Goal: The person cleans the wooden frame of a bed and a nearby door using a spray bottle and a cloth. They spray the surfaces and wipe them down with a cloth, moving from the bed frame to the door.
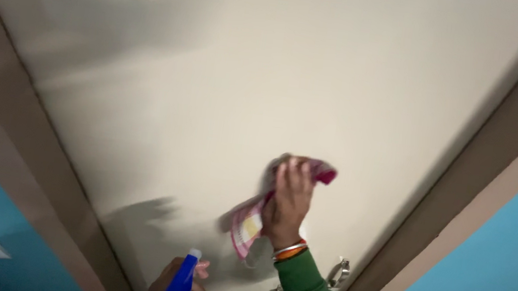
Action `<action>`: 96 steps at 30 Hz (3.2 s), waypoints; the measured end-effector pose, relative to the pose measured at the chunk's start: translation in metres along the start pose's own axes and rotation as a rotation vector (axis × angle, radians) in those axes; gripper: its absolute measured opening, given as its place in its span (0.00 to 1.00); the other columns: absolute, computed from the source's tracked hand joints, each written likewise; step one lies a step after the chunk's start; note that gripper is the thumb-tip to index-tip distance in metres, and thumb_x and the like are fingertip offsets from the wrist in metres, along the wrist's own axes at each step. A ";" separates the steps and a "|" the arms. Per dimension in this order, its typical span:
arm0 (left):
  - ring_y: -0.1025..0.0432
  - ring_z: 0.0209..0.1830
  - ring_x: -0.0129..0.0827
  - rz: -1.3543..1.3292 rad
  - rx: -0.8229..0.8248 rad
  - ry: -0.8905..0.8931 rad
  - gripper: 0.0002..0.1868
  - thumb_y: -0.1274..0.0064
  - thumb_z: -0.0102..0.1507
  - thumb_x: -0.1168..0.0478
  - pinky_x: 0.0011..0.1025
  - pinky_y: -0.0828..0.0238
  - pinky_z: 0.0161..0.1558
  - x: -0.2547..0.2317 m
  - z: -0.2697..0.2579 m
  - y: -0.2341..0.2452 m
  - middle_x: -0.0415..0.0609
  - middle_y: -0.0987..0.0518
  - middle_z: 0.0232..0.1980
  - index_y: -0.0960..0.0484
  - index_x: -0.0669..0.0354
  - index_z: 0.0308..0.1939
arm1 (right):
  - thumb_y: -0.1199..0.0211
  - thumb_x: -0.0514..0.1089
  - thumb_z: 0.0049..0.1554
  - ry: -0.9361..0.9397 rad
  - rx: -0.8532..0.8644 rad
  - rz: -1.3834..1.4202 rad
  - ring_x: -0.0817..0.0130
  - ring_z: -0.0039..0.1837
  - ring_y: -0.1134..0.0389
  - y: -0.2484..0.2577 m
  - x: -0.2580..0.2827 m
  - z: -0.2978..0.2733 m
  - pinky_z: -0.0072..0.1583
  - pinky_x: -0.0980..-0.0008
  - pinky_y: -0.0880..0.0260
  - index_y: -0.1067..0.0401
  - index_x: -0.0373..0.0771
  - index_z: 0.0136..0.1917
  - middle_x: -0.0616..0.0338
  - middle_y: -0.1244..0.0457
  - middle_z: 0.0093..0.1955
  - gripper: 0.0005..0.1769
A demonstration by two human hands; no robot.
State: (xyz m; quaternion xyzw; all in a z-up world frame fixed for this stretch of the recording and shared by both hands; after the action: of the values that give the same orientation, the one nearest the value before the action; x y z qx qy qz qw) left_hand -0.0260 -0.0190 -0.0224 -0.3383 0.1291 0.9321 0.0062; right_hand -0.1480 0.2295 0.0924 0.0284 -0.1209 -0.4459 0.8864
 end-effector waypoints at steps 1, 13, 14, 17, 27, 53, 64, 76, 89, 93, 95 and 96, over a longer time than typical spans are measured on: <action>0.20 0.34 0.34 -0.035 -0.041 0.132 0.29 0.36 0.61 0.61 0.33 0.25 0.44 0.002 -0.002 -0.002 0.48 0.19 0.40 0.27 0.68 0.63 | 0.47 0.29 0.54 0.031 0.061 0.001 0.39 0.79 0.46 -0.006 0.002 -0.010 0.75 0.41 0.46 0.33 0.32 0.70 0.43 0.43 0.76 0.30; 0.19 0.26 0.34 -0.114 -0.153 0.567 0.29 0.34 0.53 0.61 0.36 0.26 0.32 0.017 -0.006 0.002 0.59 0.18 0.47 0.20 0.66 0.58 | 0.48 0.29 0.60 -0.055 -0.001 -0.096 0.44 0.84 0.49 0.005 -0.009 -0.010 0.81 0.39 0.47 0.41 0.39 0.78 0.47 0.48 0.82 0.33; 0.17 0.29 0.32 -0.062 -0.127 0.418 0.29 0.33 0.55 0.59 0.35 0.23 0.38 0.012 -0.006 0.003 0.58 0.17 0.47 0.21 0.66 0.59 | 0.48 0.28 0.60 -0.064 -0.030 -0.074 0.44 0.85 0.49 0.005 -0.005 0.004 0.82 0.39 0.48 0.41 0.39 0.79 0.48 0.48 0.83 0.34; 0.17 0.35 0.32 -0.031 -0.119 0.209 0.30 0.33 0.58 0.57 0.35 0.21 0.48 0.006 -0.003 0.001 0.57 0.16 0.47 0.22 0.67 0.61 | 0.45 0.29 0.56 -0.004 -0.044 -0.013 0.43 0.84 0.50 -0.003 0.016 0.027 0.81 0.38 0.50 0.42 0.36 0.78 0.45 0.49 0.82 0.36; 0.16 0.25 0.33 -0.087 -0.161 0.408 0.34 0.31 0.53 0.55 0.29 0.22 0.30 0.006 0.001 0.001 0.58 0.19 0.46 0.22 0.66 0.59 | 0.31 0.35 0.51 0.167 0.316 0.044 0.56 0.82 0.44 -0.014 0.017 -0.055 0.70 0.52 0.39 0.35 0.41 0.75 0.53 0.43 0.80 0.38; 0.17 0.23 0.29 -0.156 -0.151 0.459 0.27 0.34 0.54 0.67 0.26 0.20 0.30 0.033 -0.001 -0.015 0.58 0.19 0.45 0.20 0.65 0.57 | 0.33 0.36 0.53 0.127 0.242 0.050 0.50 0.77 0.42 0.002 -0.013 -0.047 0.72 0.48 0.41 0.32 0.37 0.70 0.50 0.41 0.76 0.32; 0.17 0.28 0.30 -0.062 -0.111 0.307 0.32 0.29 0.56 0.56 0.31 0.21 0.45 0.029 0.004 -0.017 0.55 0.16 0.38 0.20 0.69 0.60 | 0.40 0.28 0.54 0.077 0.129 0.122 0.49 0.80 0.44 -0.010 0.018 -0.010 0.75 0.50 0.42 0.33 0.37 0.72 0.51 0.42 0.78 0.32; 0.17 0.30 0.27 -0.043 -0.139 0.263 0.31 0.33 0.57 0.52 0.24 0.21 0.34 0.002 0.029 -0.027 0.54 0.18 0.48 0.22 0.65 0.59 | 0.30 0.41 0.55 0.087 0.042 0.010 0.53 0.79 0.43 -0.001 -0.037 -0.041 0.75 0.44 0.42 0.34 0.42 0.71 0.53 0.41 0.75 0.32; 0.21 0.28 0.25 -0.083 -0.091 0.310 0.26 0.34 0.57 0.56 0.24 0.25 0.35 -0.032 0.057 -0.041 0.48 0.20 0.40 0.20 0.67 0.54 | 0.34 0.32 0.52 0.121 0.304 0.143 0.54 0.80 0.44 -0.005 0.019 -0.040 0.71 0.50 0.38 0.32 0.42 0.73 0.55 0.42 0.79 0.36; 0.19 0.27 0.26 -0.084 -0.063 0.415 0.26 0.35 0.55 0.56 0.25 0.23 0.35 -0.036 0.064 -0.046 0.48 0.21 0.37 0.20 0.67 0.52 | 0.30 0.35 0.53 0.105 0.341 0.111 0.58 0.82 0.44 0.003 -0.001 -0.069 0.72 0.51 0.37 0.37 0.46 0.76 0.58 0.42 0.80 0.39; 0.18 0.27 0.26 -0.075 -0.073 0.403 0.25 0.36 0.54 0.57 0.25 0.23 0.35 -0.041 0.068 -0.049 0.49 0.20 0.38 0.21 0.67 0.51 | 0.28 0.39 0.54 0.117 0.231 0.026 0.57 0.81 0.46 0.000 -0.019 -0.067 0.73 0.50 0.38 0.40 0.45 0.77 0.56 0.43 0.79 0.40; 0.18 0.27 0.26 -0.070 -0.079 0.396 0.24 0.37 0.54 0.57 0.25 0.23 0.36 -0.043 0.071 -0.050 0.49 0.19 0.39 0.21 0.67 0.50 | 0.29 0.41 0.53 0.091 0.175 -0.016 0.54 0.81 0.47 0.003 -0.029 -0.062 0.73 0.46 0.40 0.41 0.44 0.76 0.53 0.44 0.78 0.40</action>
State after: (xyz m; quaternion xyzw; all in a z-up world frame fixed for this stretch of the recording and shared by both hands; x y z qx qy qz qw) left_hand -0.0320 0.0501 0.0452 -0.5192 0.0793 0.8510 -0.0004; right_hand -0.1470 0.2505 0.0273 0.1270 -0.1187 -0.4389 0.8816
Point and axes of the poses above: each hand's wrist, its own z-axis towards the middle knuckle, its own y-axis out of the back of the hand, x = y × z, the point moved 2 cm from there along z, towards the middle knuckle
